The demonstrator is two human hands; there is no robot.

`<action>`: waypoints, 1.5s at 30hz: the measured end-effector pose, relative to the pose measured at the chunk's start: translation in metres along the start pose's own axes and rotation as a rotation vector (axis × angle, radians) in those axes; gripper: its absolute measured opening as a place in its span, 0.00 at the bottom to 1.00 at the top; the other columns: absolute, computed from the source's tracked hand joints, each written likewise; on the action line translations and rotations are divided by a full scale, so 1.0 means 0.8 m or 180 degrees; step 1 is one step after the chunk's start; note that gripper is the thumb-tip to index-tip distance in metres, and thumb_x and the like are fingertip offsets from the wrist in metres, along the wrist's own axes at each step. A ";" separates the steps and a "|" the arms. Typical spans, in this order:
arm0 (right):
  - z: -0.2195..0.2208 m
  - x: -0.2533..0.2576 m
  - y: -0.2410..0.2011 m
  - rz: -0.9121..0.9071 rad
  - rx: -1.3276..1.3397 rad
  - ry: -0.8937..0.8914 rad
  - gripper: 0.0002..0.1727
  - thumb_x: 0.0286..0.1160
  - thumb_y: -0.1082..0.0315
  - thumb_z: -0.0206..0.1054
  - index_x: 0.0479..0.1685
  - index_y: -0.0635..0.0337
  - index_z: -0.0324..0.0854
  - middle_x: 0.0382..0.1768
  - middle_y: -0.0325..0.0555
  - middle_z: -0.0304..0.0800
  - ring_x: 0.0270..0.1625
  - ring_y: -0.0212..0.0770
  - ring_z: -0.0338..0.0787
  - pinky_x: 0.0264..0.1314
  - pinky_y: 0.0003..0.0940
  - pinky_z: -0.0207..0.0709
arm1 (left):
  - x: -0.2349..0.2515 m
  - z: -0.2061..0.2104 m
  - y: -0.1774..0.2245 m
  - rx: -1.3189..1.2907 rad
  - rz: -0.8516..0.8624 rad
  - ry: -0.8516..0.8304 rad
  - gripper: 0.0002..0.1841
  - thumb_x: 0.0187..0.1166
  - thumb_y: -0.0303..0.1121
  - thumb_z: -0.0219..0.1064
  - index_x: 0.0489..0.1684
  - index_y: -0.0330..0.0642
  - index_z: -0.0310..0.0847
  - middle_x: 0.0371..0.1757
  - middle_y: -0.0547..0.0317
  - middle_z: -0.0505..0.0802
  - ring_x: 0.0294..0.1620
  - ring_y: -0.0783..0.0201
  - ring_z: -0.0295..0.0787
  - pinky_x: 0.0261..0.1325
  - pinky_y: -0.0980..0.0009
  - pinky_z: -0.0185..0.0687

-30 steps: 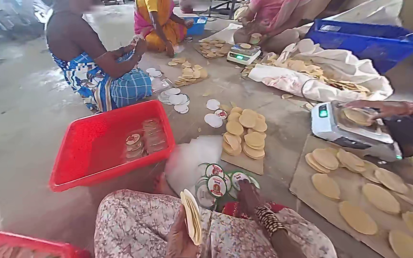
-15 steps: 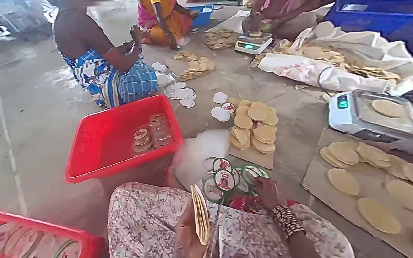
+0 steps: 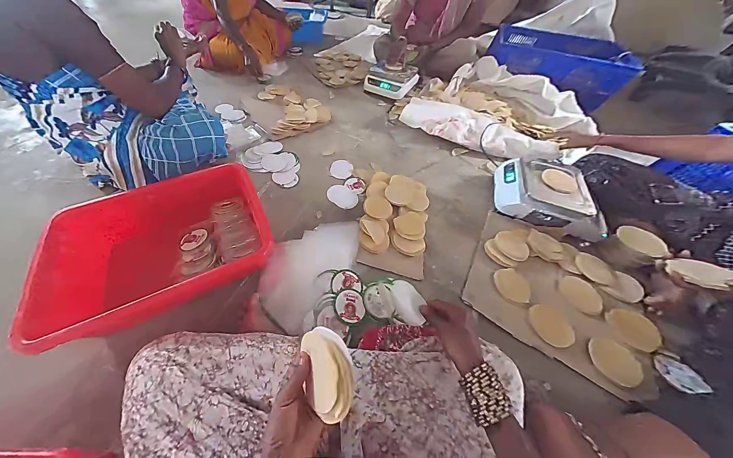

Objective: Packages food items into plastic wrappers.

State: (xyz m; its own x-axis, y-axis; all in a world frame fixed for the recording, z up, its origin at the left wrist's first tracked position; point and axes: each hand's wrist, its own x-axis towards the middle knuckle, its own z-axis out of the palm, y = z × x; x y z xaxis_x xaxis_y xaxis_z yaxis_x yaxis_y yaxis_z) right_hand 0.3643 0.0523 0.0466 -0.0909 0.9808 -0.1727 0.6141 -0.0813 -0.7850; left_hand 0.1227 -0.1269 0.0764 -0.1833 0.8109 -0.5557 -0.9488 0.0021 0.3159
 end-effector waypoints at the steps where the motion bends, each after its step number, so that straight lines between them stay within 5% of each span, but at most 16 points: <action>1: -0.003 -0.010 -0.004 -0.0082 0.0029 0.0172 0.09 0.76 0.67 0.72 0.37 0.66 0.90 0.29 0.48 0.92 0.32 0.40 0.90 0.43 0.45 0.83 | 0.000 0.000 -0.002 0.0196 0.0005 0.0079 0.16 0.94 0.36 0.44 0.62 0.43 0.76 0.48 0.52 0.95 0.47 0.58 0.96 0.51 0.59 0.93; 4: -0.006 -0.053 -0.026 -0.1098 -0.0263 0.0899 0.13 0.69 0.60 0.75 0.32 0.63 0.91 0.30 0.44 0.93 0.34 0.37 0.91 0.43 0.39 0.85 | -0.002 0.007 -0.006 0.0608 0.0032 0.0116 0.13 0.91 0.29 0.46 0.61 0.38 0.76 0.45 0.50 0.95 0.44 0.57 0.97 0.49 0.60 0.94; 6: -0.003 -0.074 -0.038 -0.2250 -0.0569 0.1361 0.18 0.77 0.54 0.67 0.28 0.58 0.92 0.33 0.43 0.95 0.40 0.36 0.92 0.49 0.32 0.84 | -0.005 0.018 -0.010 0.0927 0.0028 0.0218 0.14 0.92 0.27 0.47 0.66 0.36 0.73 0.45 0.50 0.94 0.44 0.59 0.96 0.49 0.62 0.94; 8: 0.001 -0.095 -0.053 -0.3009 -0.0806 0.1462 0.17 0.88 0.55 0.57 0.37 0.48 0.91 0.38 0.41 0.94 0.49 0.37 0.91 0.59 0.30 0.81 | -0.004 0.023 -0.015 0.1019 0.0005 0.0188 0.14 0.92 0.27 0.48 0.68 0.35 0.73 0.47 0.50 0.94 0.45 0.58 0.95 0.51 0.61 0.93; 12: 0.020 -0.129 -0.070 -0.3551 -0.1253 0.0886 0.15 0.90 0.60 0.51 0.48 0.40 0.87 0.43 0.36 0.90 0.55 0.41 0.86 0.70 0.35 0.75 | -0.004 0.027 -0.025 0.0926 -0.0003 -0.0079 0.24 0.95 0.44 0.42 0.68 0.35 0.76 0.53 0.45 0.94 0.51 0.55 0.95 0.55 0.58 0.92; 15: 0.031 -0.143 -0.068 -0.3628 -0.1315 0.0216 0.17 0.84 0.60 0.52 0.51 0.44 0.90 0.53 0.36 0.94 0.67 0.43 0.84 0.84 0.43 0.61 | -0.008 0.026 -0.024 0.1039 0.0130 -0.0322 0.19 0.93 0.34 0.47 0.74 0.35 0.69 0.55 0.47 0.93 0.52 0.57 0.95 0.56 0.60 0.92; 17: 0.030 -0.148 -0.064 -0.3416 -0.0874 0.0118 0.21 0.87 0.51 0.51 0.57 0.47 0.89 0.59 0.37 0.94 0.73 0.41 0.82 0.88 0.43 0.57 | -0.011 0.028 -0.021 0.1059 0.0125 -0.0147 0.19 0.87 0.23 0.53 0.75 0.34 0.67 0.52 0.46 0.93 0.48 0.56 0.95 0.54 0.58 0.92; 20: 0.028 -0.146 -0.063 -0.2463 0.0272 0.0204 0.37 0.86 0.35 0.50 0.74 0.56 0.81 0.69 0.44 0.89 0.76 0.37 0.81 0.82 0.39 0.71 | -0.009 0.020 -0.021 0.0938 0.0078 -0.0136 0.20 0.86 0.22 0.54 0.77 0.33 0.67 0.54 0.44 0.92 0.50 0.54 0.95 0.56 0.57 0.92; 23: 0.060 -0.147 -0.076 -0.1191 0.1324 -0.0145 0.56 0.79 0.27 0.51 0.84 0.76 0.58 0.72 0.53 0.83 0.71 0.34 0.84 0.72 0.34 0.80 | -0.013 0.029 -0.029 0.1006 0.0093 -0.0107 0.19 0.88 0.23 0.53 0.76 0.33 0.66 0.52 0.47 0.92 0.49 0.57 0.94 0.56 0.60 0.91; 26: 0.085 -0.159 -0.081 -0.0749 0.1736 -0.0524 0.38 0.83 0.52 0.61 0.81 0.75 0.61 0.69 0.50 0.85 0.65 0.29 0.88 0.68 0.28 0.84 | -0.020 0.035 -0.038 0.1448 0.0338 -0.0033 0.18 0.88 0.24 0.51 0.74 0.32 0.66 0.52 0.51 0.91 0.49 0.63 0.93 0.56 0.65 0.90; 30: 0.080 -0.145 -0.079 -0.0411 0.1882 -0.0655 0.14 0.67 0.76 0.72 0.53 0.67 0.88 0.39 0.42 0.98 0.41 0.32 0.97 0.49 0.30 0.92 | -0.006 0.005 -0.038 0.2436 0.0805 -0.0400 0.18 0.88 0.27 0.56 0.72 0.29 0.68 0.58 0.50 0.89 0.56 0.66 0.89 0.65 0.66 0.86; 34: 0.070 -0.095 -0.048 -0.0559 0.2059 -0.0478 0.11 0.65 0.77 0.71 0.47 0.64 0.90 0.36 0.37 0.97 0.39 0.29 0.95 0.45 0.28 0.91 | 0.060 -0.008 -0.008 0.3595 0.1423 -0.0785 0.18 0.87 0.36 0.59 0.66 0.33 0.76 0.55 0.53 0.89 0.52 0.66 0.88 0.55 0.67 0.87; 38: 0.069 -0.034 0.015 -0.0224 0.1876 0.0387 0.12 0.68 0.72 0.70 0.48 0.66 0.87 0.34 0.42 0.95 0.36 0.32 0.95 0.41 0.32 0.91 | 0.169 -0.015 0.054 0.5043 0.2085 -0.0238 0.26 0.83 0.38 0.64 0.76 0.33 0.74 0.75 0.37 0.82 0.76 0.45 0.78 0.77 0.50 0.74; 41: 0.077 -0.013 0.045 0.0144 0.1733 0.0551 0.14 0.72 0.70 0.70 0.52 0.68 0.85 0.39 0.49 0.93 0.40 0.37 0.93 0.47 0.39 0.89 | 0.237 -0.014 0.086 0.5916 0.1557 0.0186 0.35 0.81 0.42 0.69 0.86 0.37 0.64 0.84 0.35 0.72 0.87 0.40 0.63 0.88 0.46 0.56; 43: 0.077 -0.014 0.039 0.0131 0.1588 0.0511 0.12 0.72 0.70 0.71 0.50 0.66 0.86 0.37 0.46 0.94 0.38 0.34 0.93 0.46 0.35 0.89 | 0.270 -0.010 0.088 0.6474 0.1193 0.0496 0.37 0.76 0.40 0.74 0.84 0.36 0.67 0.80 0.34 0.76 0.83 0.37 0.67 0.84 0.39 0.57; 45: 0.077 -0.015 0.036 0.0089 0.1297 0.0485 0.13 0.70 0.67 0.72 0.49 0.65 0.88 0.33 0.45 0.94 0.35 0.34 0.93 0.43 0.38 0.87 | 0.288 -0.006 0.088 0.6815 0.1009 0.0705 0.26 0.75 0.36 0.73 0.71 0.35 0.78 0.66 0.37 0.87 0.73 0.39 0.79 0.79 0.38 0.63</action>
State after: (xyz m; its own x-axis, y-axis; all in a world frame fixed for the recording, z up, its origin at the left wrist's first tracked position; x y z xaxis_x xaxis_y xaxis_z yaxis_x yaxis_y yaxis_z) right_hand 0.3347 0.0273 -0.0110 0.0570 0.9897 -0.1313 0.2523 -0.1415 -0.9573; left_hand 0.0127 0.0573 -0.0328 -0.4006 0.8540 -0.3321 0.7316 0.5163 0.4451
